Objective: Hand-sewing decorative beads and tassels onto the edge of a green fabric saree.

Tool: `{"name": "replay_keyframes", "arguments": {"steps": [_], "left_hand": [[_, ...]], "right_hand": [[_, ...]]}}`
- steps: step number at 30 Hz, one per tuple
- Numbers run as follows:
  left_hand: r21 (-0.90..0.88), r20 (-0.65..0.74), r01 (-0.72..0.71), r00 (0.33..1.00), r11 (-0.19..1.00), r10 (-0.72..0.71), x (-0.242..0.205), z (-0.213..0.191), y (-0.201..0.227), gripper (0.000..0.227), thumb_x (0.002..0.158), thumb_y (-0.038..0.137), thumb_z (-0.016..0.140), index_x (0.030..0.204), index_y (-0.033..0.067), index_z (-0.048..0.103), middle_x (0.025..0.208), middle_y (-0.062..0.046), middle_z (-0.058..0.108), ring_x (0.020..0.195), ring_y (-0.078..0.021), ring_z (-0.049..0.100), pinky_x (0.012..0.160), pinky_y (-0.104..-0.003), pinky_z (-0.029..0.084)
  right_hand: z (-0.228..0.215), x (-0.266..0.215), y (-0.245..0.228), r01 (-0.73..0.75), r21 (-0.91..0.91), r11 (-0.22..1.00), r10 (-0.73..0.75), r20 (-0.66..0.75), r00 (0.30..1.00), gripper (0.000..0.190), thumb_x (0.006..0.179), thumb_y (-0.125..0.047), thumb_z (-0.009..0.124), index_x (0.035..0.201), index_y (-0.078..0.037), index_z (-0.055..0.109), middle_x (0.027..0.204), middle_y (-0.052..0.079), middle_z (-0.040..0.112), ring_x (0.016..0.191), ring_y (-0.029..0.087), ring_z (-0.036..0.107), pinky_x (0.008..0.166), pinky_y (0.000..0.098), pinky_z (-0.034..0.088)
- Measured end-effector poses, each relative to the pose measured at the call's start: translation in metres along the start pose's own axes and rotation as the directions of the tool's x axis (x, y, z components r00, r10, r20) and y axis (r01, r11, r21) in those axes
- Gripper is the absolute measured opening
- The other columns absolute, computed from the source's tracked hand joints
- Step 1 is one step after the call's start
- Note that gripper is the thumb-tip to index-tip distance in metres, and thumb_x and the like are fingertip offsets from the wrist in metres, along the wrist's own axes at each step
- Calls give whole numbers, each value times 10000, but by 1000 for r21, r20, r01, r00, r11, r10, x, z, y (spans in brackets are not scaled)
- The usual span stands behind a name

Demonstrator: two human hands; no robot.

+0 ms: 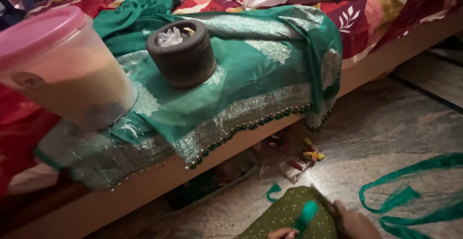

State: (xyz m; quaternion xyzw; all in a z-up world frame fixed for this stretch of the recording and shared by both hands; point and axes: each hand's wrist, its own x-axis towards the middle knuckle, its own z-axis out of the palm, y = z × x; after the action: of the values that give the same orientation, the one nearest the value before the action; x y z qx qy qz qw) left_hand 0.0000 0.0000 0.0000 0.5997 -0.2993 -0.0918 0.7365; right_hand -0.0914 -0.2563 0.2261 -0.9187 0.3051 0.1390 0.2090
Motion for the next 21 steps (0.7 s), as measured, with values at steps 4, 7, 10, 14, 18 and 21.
{"name": "replay_keyframes", "arguments": {"steps": [4,7,10,14,18,21], "left_hand": [[-29,72,264,962,964,-262,17,-4,24,223,975,187,713,1020,6,837,711,-96,762,662,-127,718,662,-280,595],[-2,98,536,841,845,-533,29,-13,83,242,994,214,689,1087,31,817,758,-77,773,663,-100,711,677,-267,599],[46,-36,628,779,777,-627,35,-30,114,240,976,205,674,1067,37,819,745,-77,771,606,-101,700,624,-288,614],[-44,-230,635,745,771,-627,54,-76,168,223,975,173,667,1006,23,829,707,-104,763,552,-135,678,560,-331,596],[45,-291,654,732,755,-616,78,-113,246,261,984,193,634,1073,4,789,822,-94,801,494,-137,647,495,-317,551],[44,-347,660,714,750,-608,91,-116,298,294,987,219,636,1116,2,789,860,-92,823,478,-119,601,479,-303,498]], "right_hand": [[64,39,43,-121,327,937,57,198,978,594,986,-627,518,1316,-176,717,987,270,768,1015,372,723,911,458,553],[15,1,0,252,-282,926,-176,268,947,612,994,-389,338,1605,-349,321,996,224,732,992,360,741,879,503,575],[-9,13,-1,-51,192,980,79,-138,987,459,1083,-451,402,1302,-132,650,911,278,763,909,436,736,826,538,558],[7,6,4,30,308,951,-12,-60,998,477,986,-453,513,1373,-191,609,837,236,769,804,357,791,796,460,602],[-4,-72,-109,214,564,797,-256,-5,967,350,945,-334,621,1217,-127,695,809,159,761,751,248,740,710,382,580],[-41,-76,-202,306,728,614,-430,-16,903,256,915,-248,707,1101,-82,763,789,102,751,710,168,698,645,324,560]]}}
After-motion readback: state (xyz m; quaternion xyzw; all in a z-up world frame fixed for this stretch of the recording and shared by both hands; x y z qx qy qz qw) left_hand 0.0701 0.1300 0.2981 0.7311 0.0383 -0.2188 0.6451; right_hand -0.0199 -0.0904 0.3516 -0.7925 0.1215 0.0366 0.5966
